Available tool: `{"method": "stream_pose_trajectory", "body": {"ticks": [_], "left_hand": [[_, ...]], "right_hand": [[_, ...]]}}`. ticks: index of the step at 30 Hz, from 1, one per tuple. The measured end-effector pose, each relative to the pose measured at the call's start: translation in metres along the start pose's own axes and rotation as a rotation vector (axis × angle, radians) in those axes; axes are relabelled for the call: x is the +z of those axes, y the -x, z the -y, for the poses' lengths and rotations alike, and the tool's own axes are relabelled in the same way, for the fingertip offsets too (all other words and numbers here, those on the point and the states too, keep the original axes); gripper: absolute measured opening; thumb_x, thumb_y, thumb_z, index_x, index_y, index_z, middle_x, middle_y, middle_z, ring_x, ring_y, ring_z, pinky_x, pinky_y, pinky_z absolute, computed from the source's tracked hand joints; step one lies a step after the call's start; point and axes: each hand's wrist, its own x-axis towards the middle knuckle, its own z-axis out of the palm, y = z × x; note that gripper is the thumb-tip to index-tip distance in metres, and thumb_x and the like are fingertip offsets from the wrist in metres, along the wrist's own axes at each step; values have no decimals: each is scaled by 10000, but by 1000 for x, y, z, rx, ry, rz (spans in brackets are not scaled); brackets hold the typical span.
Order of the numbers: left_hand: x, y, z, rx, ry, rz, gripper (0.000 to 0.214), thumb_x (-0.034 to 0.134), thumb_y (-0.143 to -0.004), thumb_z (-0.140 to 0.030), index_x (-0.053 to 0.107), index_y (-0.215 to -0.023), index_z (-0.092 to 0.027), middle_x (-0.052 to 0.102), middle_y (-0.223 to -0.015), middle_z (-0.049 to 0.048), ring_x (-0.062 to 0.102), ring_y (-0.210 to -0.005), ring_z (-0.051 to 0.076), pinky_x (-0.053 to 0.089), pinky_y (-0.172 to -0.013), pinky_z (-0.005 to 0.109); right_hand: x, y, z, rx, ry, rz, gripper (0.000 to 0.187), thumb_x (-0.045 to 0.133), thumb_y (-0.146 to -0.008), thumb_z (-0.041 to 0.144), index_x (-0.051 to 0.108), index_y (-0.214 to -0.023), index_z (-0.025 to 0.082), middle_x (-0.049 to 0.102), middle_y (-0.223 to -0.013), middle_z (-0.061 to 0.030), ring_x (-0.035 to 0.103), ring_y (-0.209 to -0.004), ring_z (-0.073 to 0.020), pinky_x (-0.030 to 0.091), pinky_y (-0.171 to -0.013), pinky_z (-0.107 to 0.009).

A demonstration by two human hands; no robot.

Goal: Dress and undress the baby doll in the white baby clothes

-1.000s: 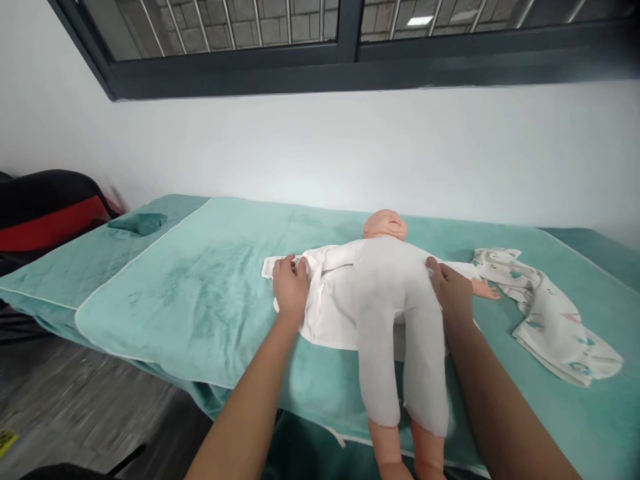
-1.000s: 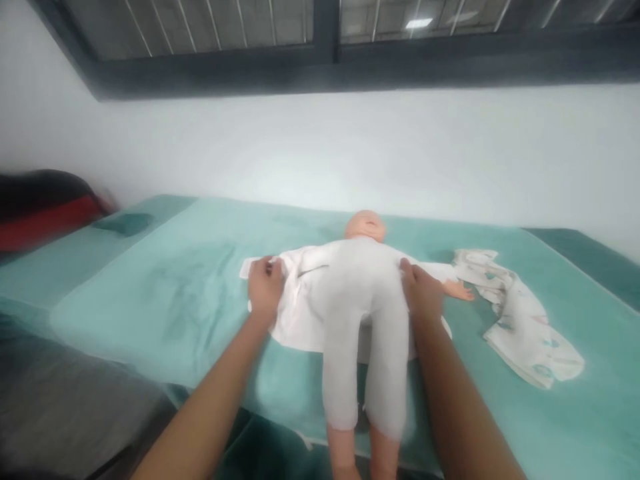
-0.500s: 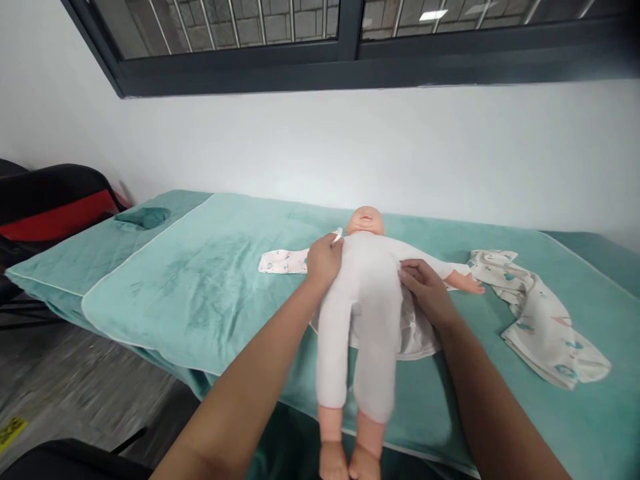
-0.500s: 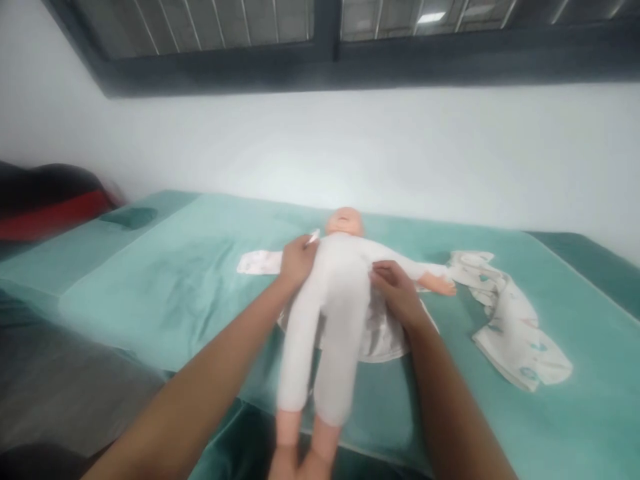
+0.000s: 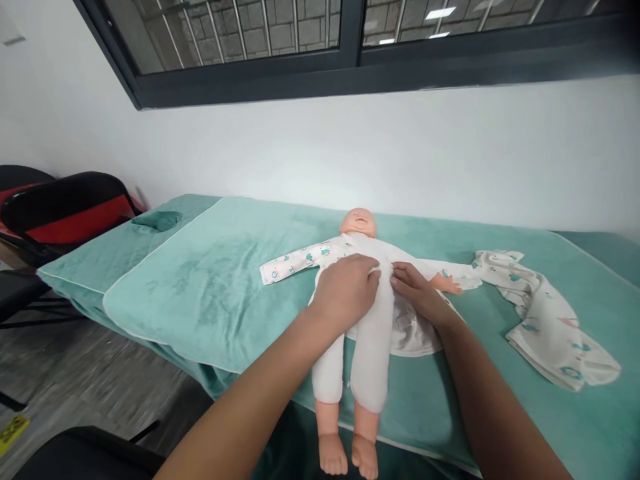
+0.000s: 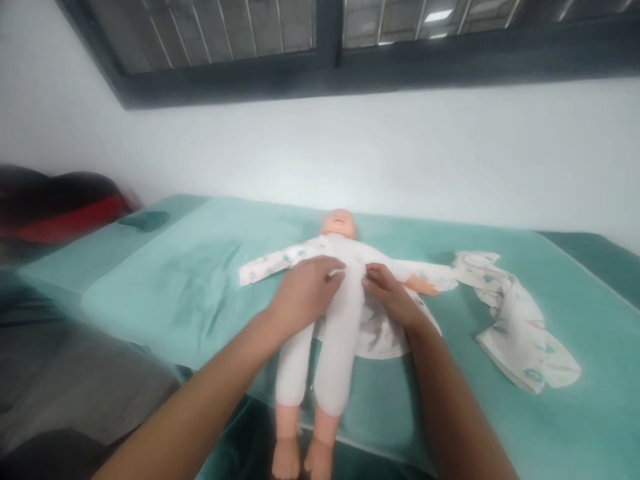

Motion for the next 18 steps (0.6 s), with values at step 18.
{"method": "stream_pose_trajectory", "body": {"ticks": [18], "left_hand": [[-5, 33, 197, -326, -610, -120, 505, 366, -992, -267, 416, -1486, -176, 538, -1449, 141, 556, -1258, 331, 471, -1012, 506]], "right_hand": [[-1, -9, -16, -117, 26, -71, 395, 694, -768, 341, 564, -1136, 280, 637, -1187, -43, 609, -986, -210, 499, -855, -362]]}}
